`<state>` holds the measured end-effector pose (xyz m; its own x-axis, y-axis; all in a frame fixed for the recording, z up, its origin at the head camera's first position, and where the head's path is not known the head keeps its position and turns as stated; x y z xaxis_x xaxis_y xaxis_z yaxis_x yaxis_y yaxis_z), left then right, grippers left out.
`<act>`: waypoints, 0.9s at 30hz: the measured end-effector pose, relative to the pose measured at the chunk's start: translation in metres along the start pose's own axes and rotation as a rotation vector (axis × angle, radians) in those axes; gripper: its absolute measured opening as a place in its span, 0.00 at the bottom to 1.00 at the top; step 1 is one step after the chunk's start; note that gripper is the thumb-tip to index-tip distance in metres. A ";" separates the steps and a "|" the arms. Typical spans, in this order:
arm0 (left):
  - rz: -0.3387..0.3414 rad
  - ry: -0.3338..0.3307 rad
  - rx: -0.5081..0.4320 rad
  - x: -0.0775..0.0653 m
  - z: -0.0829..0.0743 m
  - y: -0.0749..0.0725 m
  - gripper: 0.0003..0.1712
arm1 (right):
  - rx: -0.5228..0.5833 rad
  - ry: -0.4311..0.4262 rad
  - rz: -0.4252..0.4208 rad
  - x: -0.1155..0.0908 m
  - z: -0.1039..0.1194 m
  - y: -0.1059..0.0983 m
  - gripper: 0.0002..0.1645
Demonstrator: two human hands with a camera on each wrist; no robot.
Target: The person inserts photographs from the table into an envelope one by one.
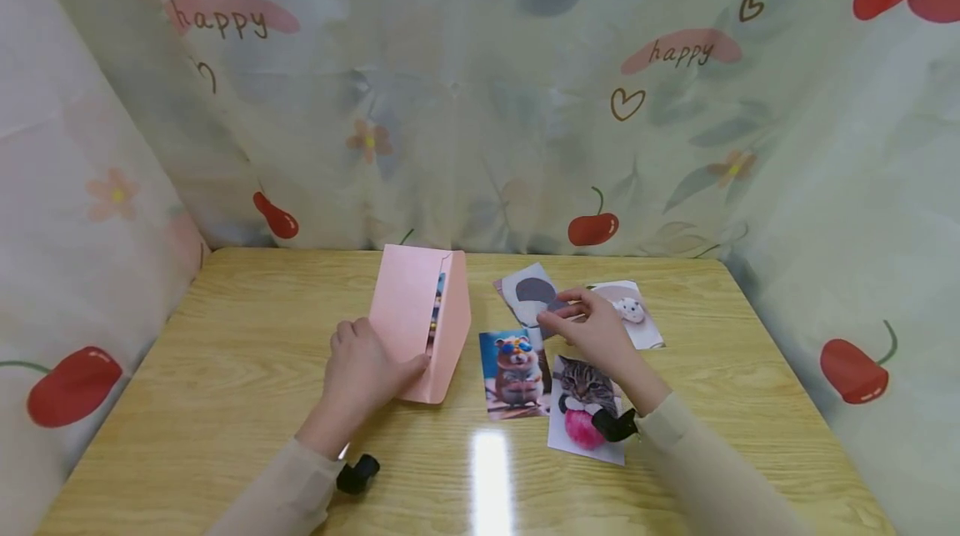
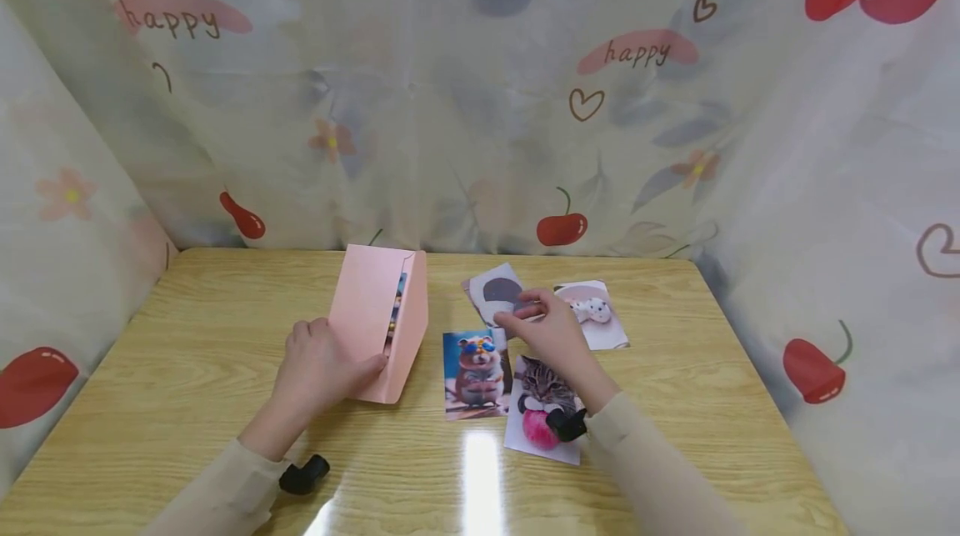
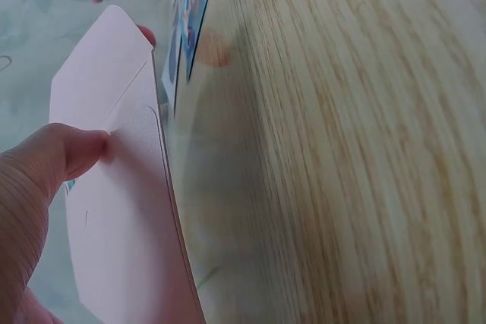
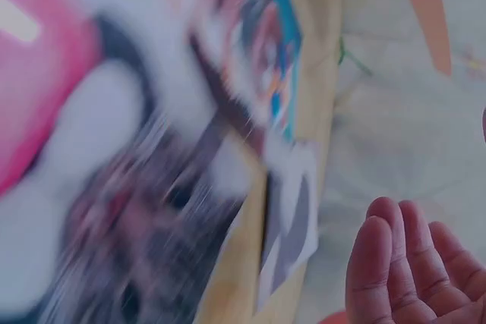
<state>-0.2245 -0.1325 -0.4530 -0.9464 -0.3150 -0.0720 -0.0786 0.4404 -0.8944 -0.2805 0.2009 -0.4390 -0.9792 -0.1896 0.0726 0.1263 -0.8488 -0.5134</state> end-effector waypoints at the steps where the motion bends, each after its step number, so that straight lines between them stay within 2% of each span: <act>1: -0.003 0.004 0.000 0.000 0.000 -0.001 0.61 | -0.026 -0.001 0.002 -0.002 -0.004 -0.004 0.42; 6: -0.008 0.016 0.005 -0.001 0.002 -0.002 0.60 | -0.137 0.013 0.022 -0.014 -0.025 -0.018 0.45; 15: 0.004 0.005 0.021 0.000 0.003 0.000 0.61 | -0.189 0.024 0.046 -0.030 -0.049 -0.033 0.43; 27: 0.029 -0.011 0.006 -0.001 0.005 0.002 0.62 | -0.292 0.085 0.094 -0.039 -0.072 -0.036 0.47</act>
Point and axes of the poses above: each hand's wrist, its own x-axis towards the middle knuckle, its own y-axis out of the palm, z = x × y, the point moved 6 cm from there along x, towards the middle knuckle, and after that the axes turned 8 degrees about -y, right-handed, at the moved point
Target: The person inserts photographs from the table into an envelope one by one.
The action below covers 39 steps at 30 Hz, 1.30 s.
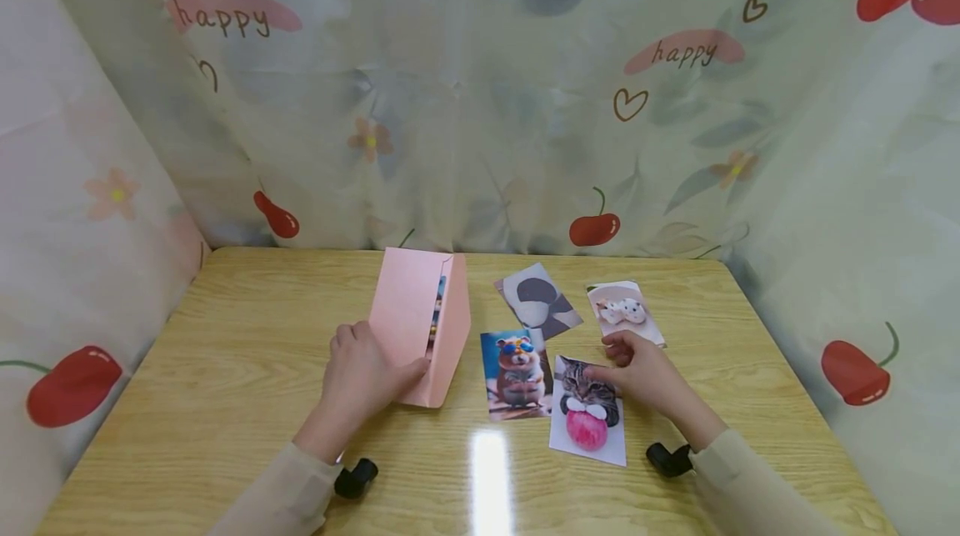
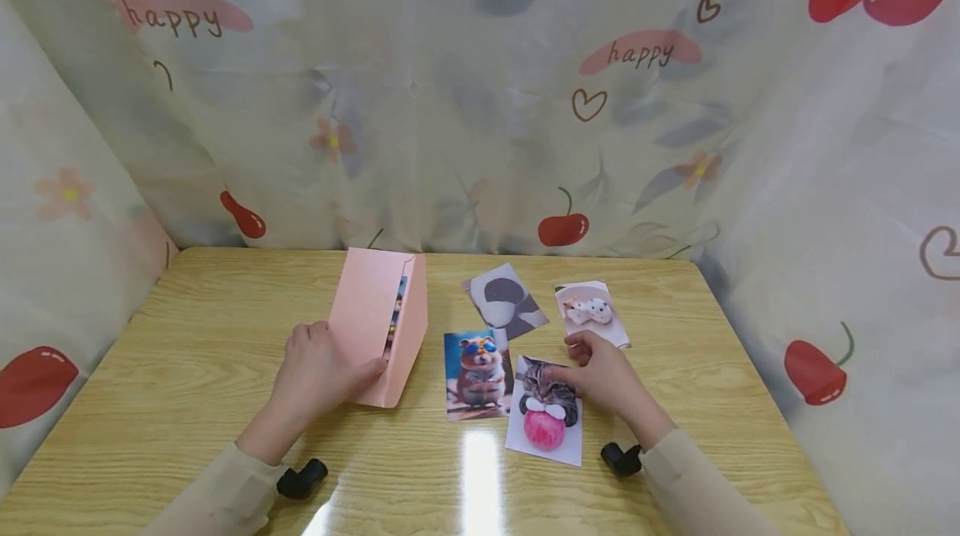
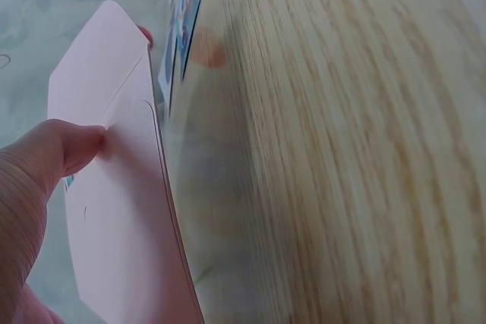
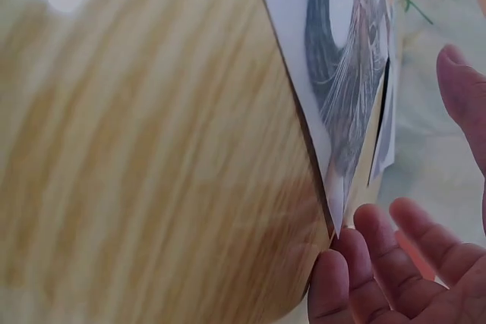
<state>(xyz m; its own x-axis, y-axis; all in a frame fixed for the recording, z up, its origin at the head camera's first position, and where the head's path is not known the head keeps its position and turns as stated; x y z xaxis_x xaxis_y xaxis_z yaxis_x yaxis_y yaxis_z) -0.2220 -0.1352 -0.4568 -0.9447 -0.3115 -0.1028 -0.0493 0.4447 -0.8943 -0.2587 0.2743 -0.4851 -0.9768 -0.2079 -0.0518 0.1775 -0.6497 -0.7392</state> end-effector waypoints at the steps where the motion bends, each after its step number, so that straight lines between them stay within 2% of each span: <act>1: 0.000 0.001 -0.001 0.000 0.000 0.000 0.62 | -0.006 0.003 0.004 0.000 0.000 0.001 0.47; 14: -0.005 0.020 0.002 -0.002 -0.002 0.002 0.61 | -0.060 0.002 0.033 -0.007 0.000 0.003 0.51; 26: 0.001 0.029 -0.008 -0.002 -0.003 0.004 0.62 | -0.088 -0.007 0.047 -0.009 -0.001 0.008 0.51; 32: -0.002 0.035 -0.012 -0.003 -0.002 0.004 0.61 | -0.142 0.032 0.035 -0.010 -0.003 0.008 0.52; 39: 0.007 0.024 -0.007 -0.004 -0.002 0.004 0.61 | -0.126 0.048 0.043 -0.011 -0.002 0.008 0.50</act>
Point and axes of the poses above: each hand's wrist, its own x-axis towards the middle knuckle, its own y-axis out of the palm, z = x × y, the point moved 6 cm from there along x, towards the middle knuckle, and after that the axes turned 8 degrees about -y, right-handed, at the moved point
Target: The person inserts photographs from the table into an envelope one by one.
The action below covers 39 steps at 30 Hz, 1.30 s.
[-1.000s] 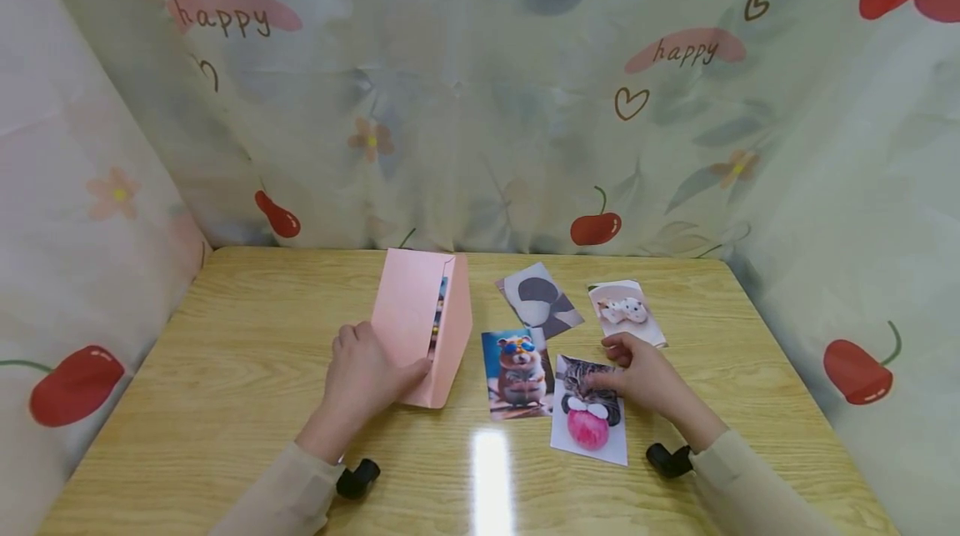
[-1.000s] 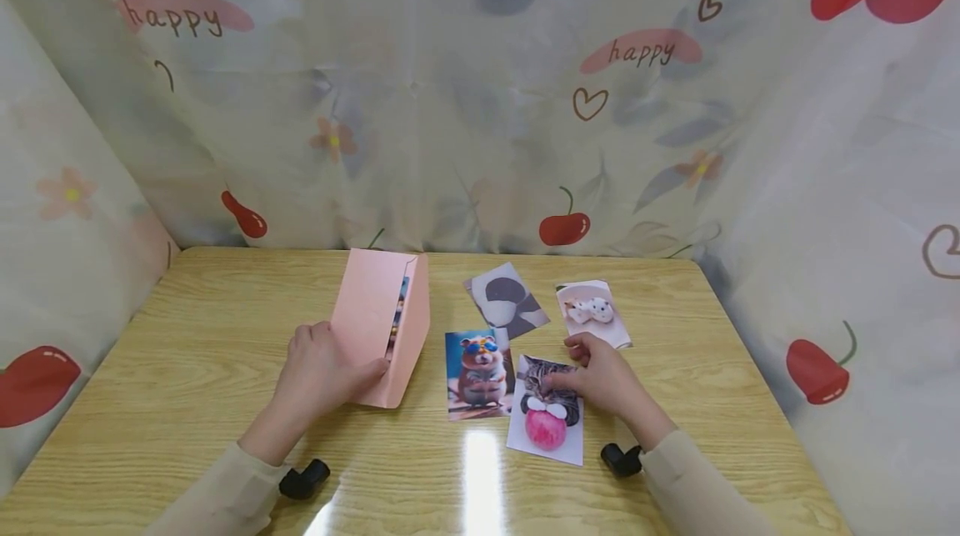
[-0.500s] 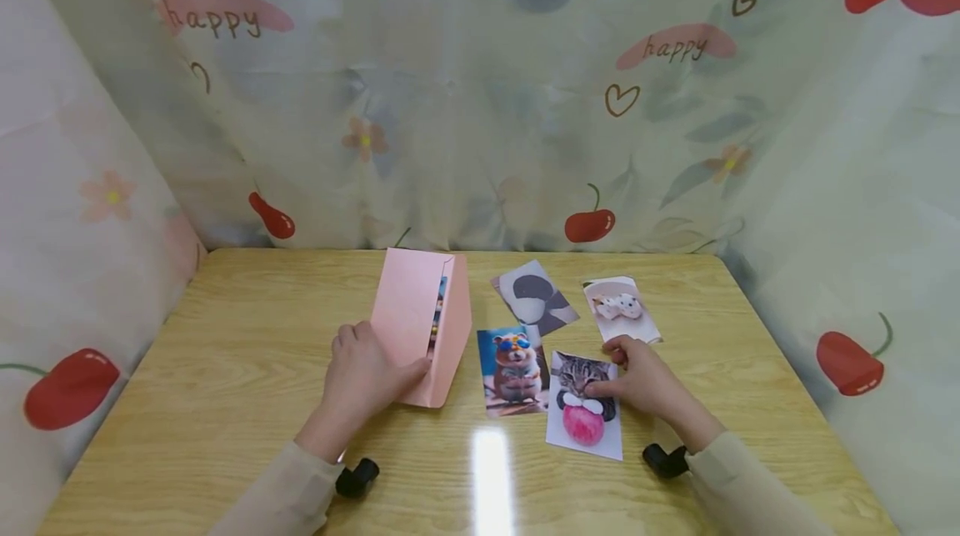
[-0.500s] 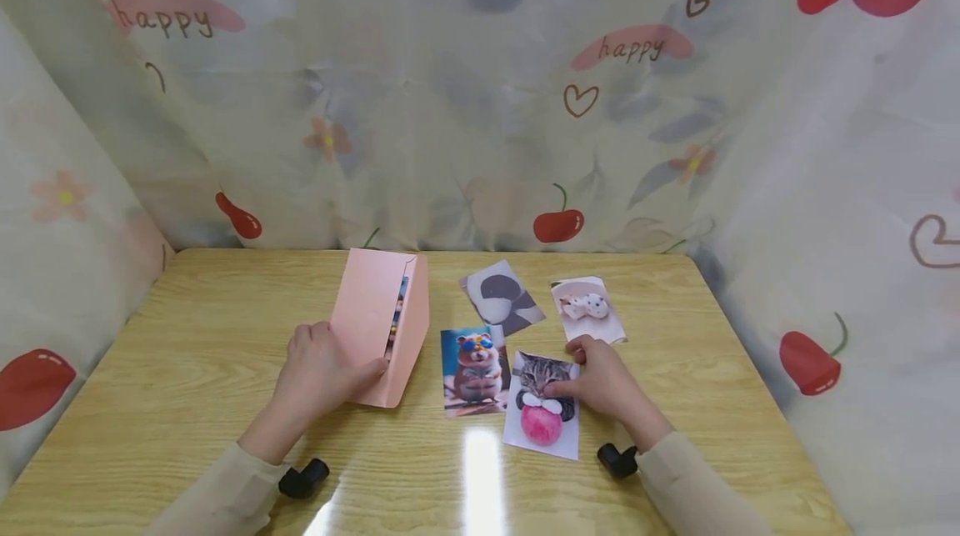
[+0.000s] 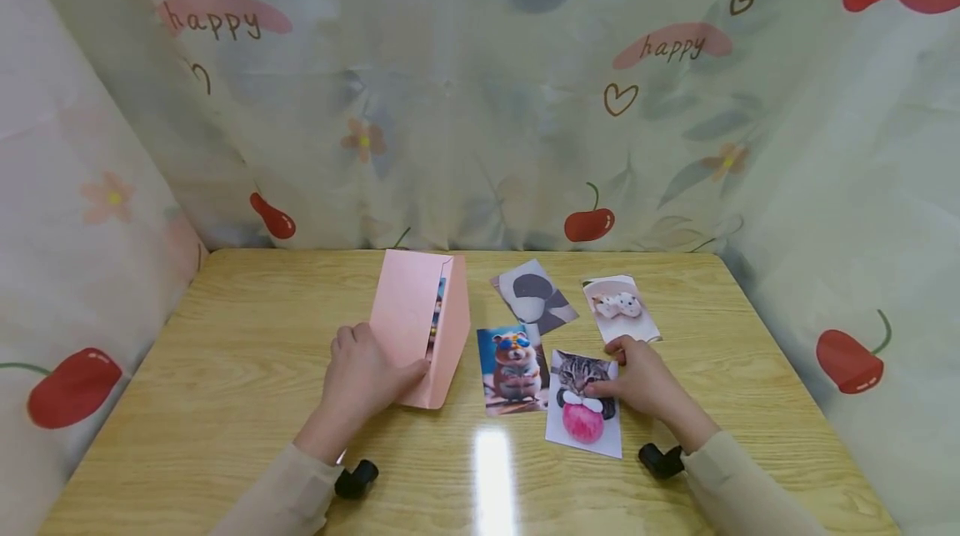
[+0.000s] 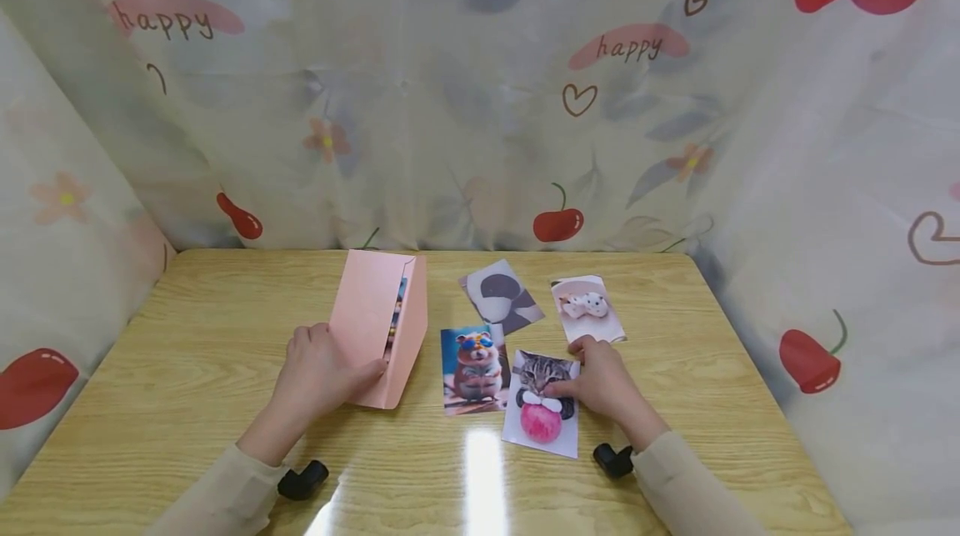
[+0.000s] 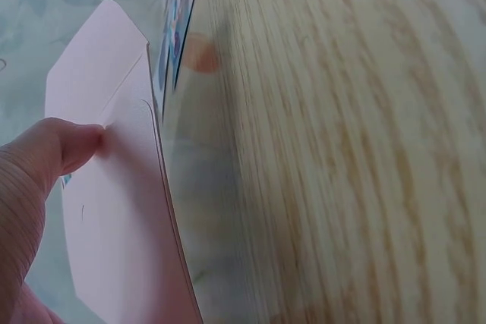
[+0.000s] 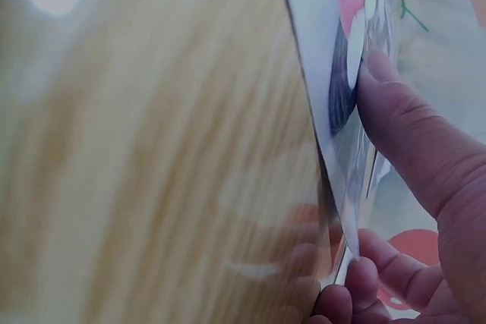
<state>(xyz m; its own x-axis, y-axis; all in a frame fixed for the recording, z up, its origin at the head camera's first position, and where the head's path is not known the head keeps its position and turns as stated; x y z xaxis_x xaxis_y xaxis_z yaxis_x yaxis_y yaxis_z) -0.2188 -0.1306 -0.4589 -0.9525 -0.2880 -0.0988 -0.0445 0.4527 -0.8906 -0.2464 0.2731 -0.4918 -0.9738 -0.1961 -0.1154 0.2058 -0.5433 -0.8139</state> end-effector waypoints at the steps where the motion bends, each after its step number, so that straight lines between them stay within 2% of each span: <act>1: 0.001 -0.002 0.000 0.000 0.000 0.000 0.61 | 0.002 0.000 0.000 0.000 0.000 0.000 0.50; 15: -0.015 0.006 -0.003 0.000 0.003 0.001 0.60 | -0.007 -0.017 -0.029 -0.001 0.005 0.000 0.43; 18: -0.022 0.010 -0.006 0.000 0.003 0.000 0.60 | 0.013 -0.026 -0.030 0.000 0.006 -0.002 0.40; 22: -0.029 0.016 -0.011 0.000 0.004 -0.001 0.59 | 0.036 -0.044 -0.039 0.002 0.008 -0.010 0.31; 26: -0.030 0.016 -0.013 0.000 0.004 -0.001 0.59 | 0.116 -0.057 -0.056 0.004 0.010 -0.022 0.24; 33: -0.016 0.005 -0.008 0.001 0.005 0.000 0.60 | 0.325 -0.030 -0.108 0.010 0.018 -0.043 0.29; 39: -0.021 0.022 -0.018 0.000 0.002 0.000 0.61 | 0.444 -0.039 -0.197 0.018 0.033 -0.054 0.27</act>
Point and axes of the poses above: each hand's wrist, its own x-axis towards the middle knuckle, its own y-axis out of the palm, z = x × y, the point moved 6 cm from there along x, towards the middle knuckle, and after that the axes turned 8 degrees about -y, right-handed, at the moved point
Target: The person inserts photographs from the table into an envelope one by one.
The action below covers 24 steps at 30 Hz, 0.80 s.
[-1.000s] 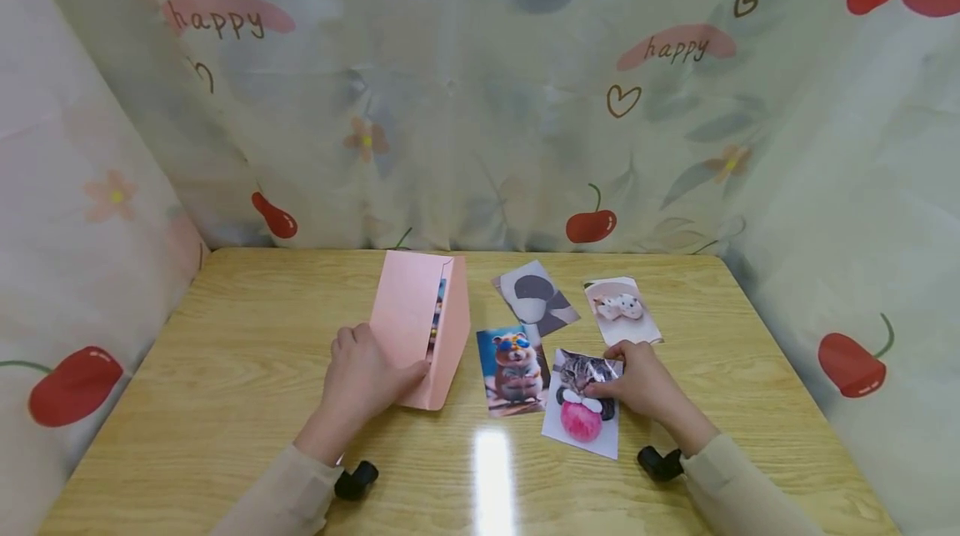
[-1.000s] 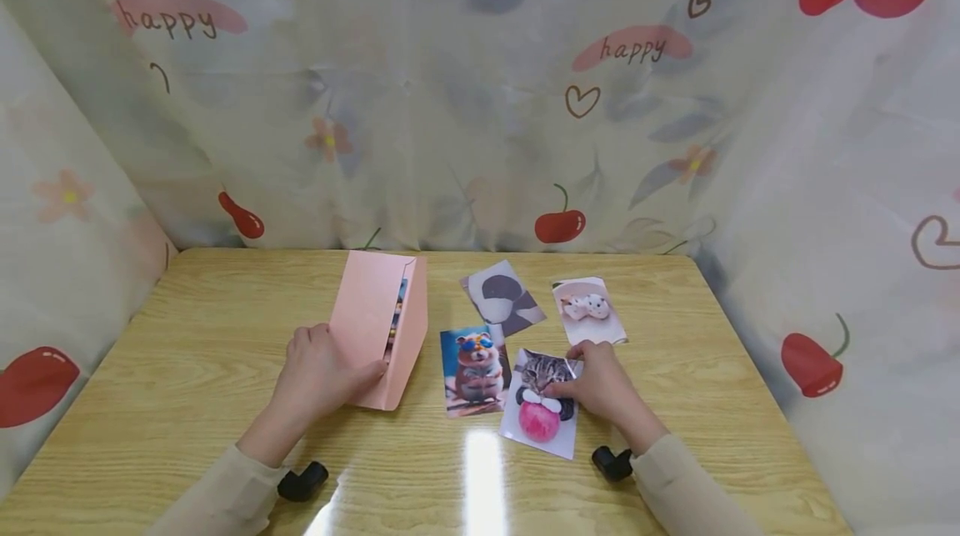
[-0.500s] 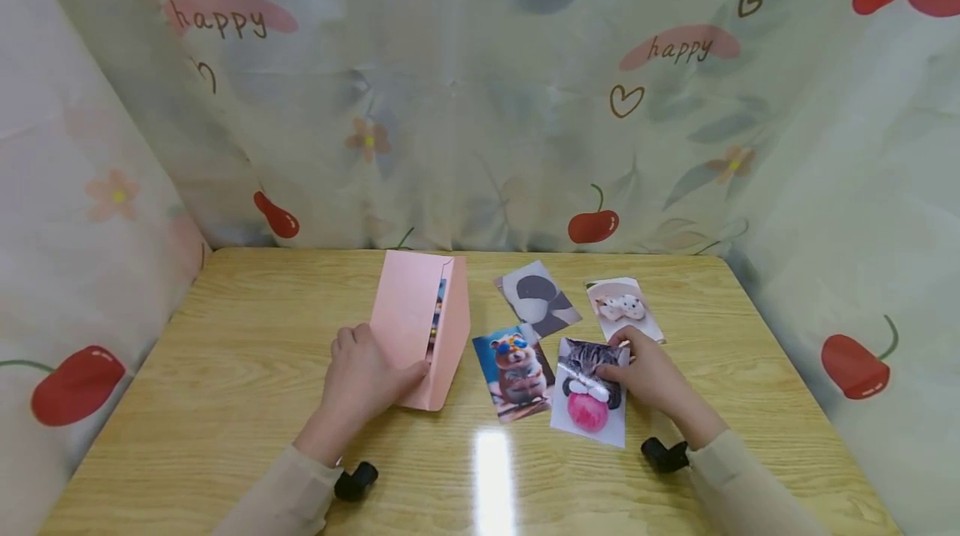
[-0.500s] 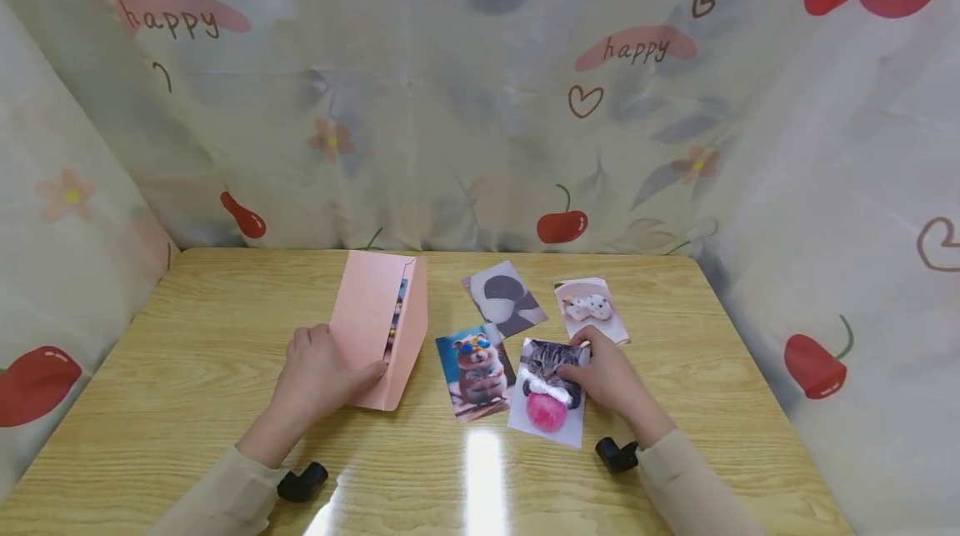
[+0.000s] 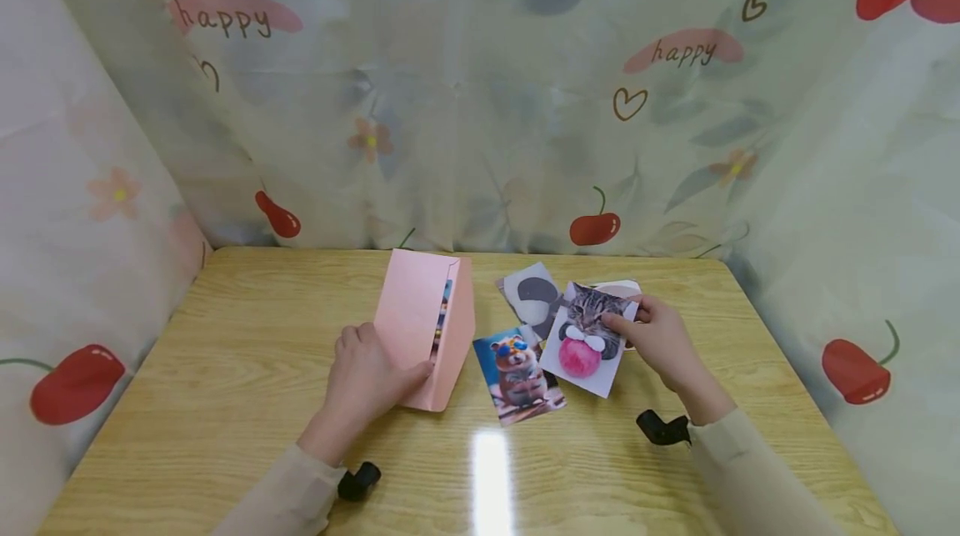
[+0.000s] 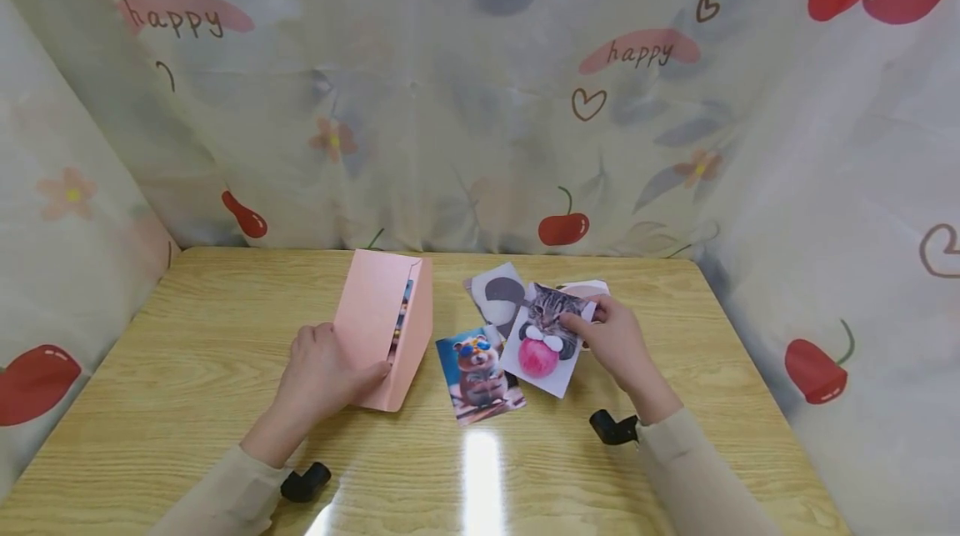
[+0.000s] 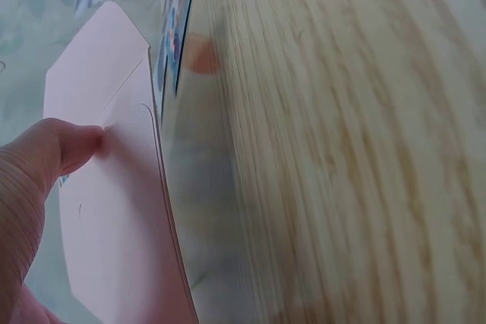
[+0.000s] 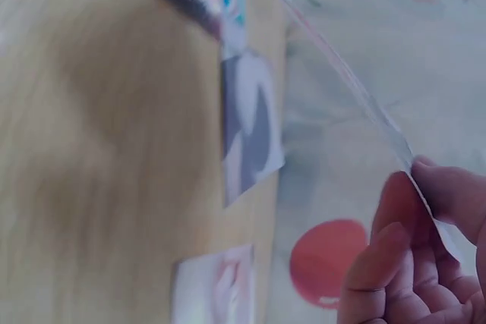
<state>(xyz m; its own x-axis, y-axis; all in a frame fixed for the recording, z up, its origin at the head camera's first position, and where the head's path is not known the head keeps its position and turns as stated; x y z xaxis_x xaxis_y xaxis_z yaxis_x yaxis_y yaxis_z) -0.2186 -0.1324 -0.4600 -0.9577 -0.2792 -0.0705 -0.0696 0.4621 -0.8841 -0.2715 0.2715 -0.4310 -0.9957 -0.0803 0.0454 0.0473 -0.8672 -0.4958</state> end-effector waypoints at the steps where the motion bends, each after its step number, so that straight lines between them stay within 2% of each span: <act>1: -0.002 0.005 -0.001 0.000 -0.001 0.000 0.61 | 0.021 -0.005 -0.014 0.001 0.003 0.001 0.28; 9: -0.030 0.030 0.009 -0.001 -0.006 0.001 0.60 | 0.180 -0.027 -0.113 0.007 0.030 0.012 0.29; 15: -0.018 0.023 0.011 -0.001 -0.008 0.004 0.61 | 0.292 -0.054 -0.119 0.010 0.046 0.027 0.29; 24: -0.026 0.035 0.038 -0.005 -0.011 0.006 0.62 | 0.373 -0.107 -0.188 0.013 0.058 0.054 0.27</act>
<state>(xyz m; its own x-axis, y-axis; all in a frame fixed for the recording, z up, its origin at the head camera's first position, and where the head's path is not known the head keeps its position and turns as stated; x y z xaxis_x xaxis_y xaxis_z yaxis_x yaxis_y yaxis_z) -0.2178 -0.1189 -0.4593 -0.9649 -0.2608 -0.0318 -0.0845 0.4228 -0.9023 -0.2776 0.1950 -0.4068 -0.9768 0.0624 0.2048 -0.0892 -0.9883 -0.1239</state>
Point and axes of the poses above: each hand's wrist, its own x-axis towards the middle knuckle, its own y-axis out of the palm, z = x × y, the point moved 6 cm from there along x, towards the middle knuckle, and after that the axes turned 8 degrees about -y, right-handed, at the moved point
